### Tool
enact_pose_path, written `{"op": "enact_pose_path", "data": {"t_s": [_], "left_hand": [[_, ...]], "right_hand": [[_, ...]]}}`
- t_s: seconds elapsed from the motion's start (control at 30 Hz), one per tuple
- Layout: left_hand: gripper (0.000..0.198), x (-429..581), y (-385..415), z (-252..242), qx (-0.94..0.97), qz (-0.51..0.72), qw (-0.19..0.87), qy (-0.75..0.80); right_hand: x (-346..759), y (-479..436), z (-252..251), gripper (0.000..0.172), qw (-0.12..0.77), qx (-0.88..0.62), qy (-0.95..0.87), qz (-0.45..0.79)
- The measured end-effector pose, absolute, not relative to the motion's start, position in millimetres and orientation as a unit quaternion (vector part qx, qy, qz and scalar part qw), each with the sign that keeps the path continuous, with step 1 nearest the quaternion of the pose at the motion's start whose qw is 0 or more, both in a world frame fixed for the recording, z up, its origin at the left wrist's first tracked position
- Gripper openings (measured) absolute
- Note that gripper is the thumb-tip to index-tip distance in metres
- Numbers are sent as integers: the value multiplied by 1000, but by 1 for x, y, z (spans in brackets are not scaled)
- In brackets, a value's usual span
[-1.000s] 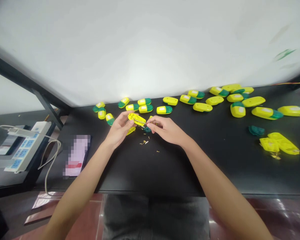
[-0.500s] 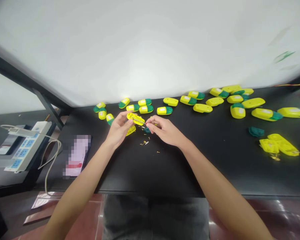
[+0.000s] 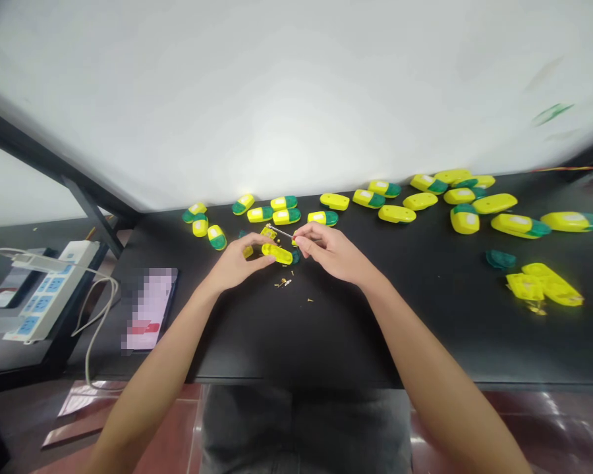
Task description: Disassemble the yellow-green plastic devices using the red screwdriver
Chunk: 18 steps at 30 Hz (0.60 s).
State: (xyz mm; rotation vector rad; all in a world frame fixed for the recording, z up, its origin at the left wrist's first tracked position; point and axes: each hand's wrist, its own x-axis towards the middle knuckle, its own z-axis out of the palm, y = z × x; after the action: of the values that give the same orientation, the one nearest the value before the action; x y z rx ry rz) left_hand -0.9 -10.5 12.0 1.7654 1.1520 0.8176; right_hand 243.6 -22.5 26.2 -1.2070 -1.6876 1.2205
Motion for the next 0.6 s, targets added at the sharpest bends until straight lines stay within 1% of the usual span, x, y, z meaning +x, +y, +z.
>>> {"op": "enact_pose_path", "data": {"t_s": [0.07, 0.13, 0.2, 0.27, 0.4, 0.5, 0.6], "left_hand": [[26, -2, -10, 12, 744, 288, 382, 468], [29, -1, -10, 13, 743, 303, 376, 464], [30, 1, -10, 14, 706, 353, 410, 457], [33, 4, -11, 16, 646, 399, 468, 452], [39, 8, -12, 17, 560, 430, 558, 437], [39, 10, -12, 14, 532, 441, 582, 429], [37, 8, -10, 12, 520, 460, 570, 440]], "right_hand": [[245, -22, 26, 50, 353, -473, -657, 470], [247, -22, 26, 48, 348, -470, -661, 469], [247, -22, 25, 45, 342, -465, -668, 469], [246, -23, 23, 42, 335, -461, -676, 466], [245, -23, 20, 38, 322, -448, -694, 462], [244, -24, 18, 35, 315, -441, -701, 464], [246, -24, 19, 34, 320, -438, -689, 480]]}}
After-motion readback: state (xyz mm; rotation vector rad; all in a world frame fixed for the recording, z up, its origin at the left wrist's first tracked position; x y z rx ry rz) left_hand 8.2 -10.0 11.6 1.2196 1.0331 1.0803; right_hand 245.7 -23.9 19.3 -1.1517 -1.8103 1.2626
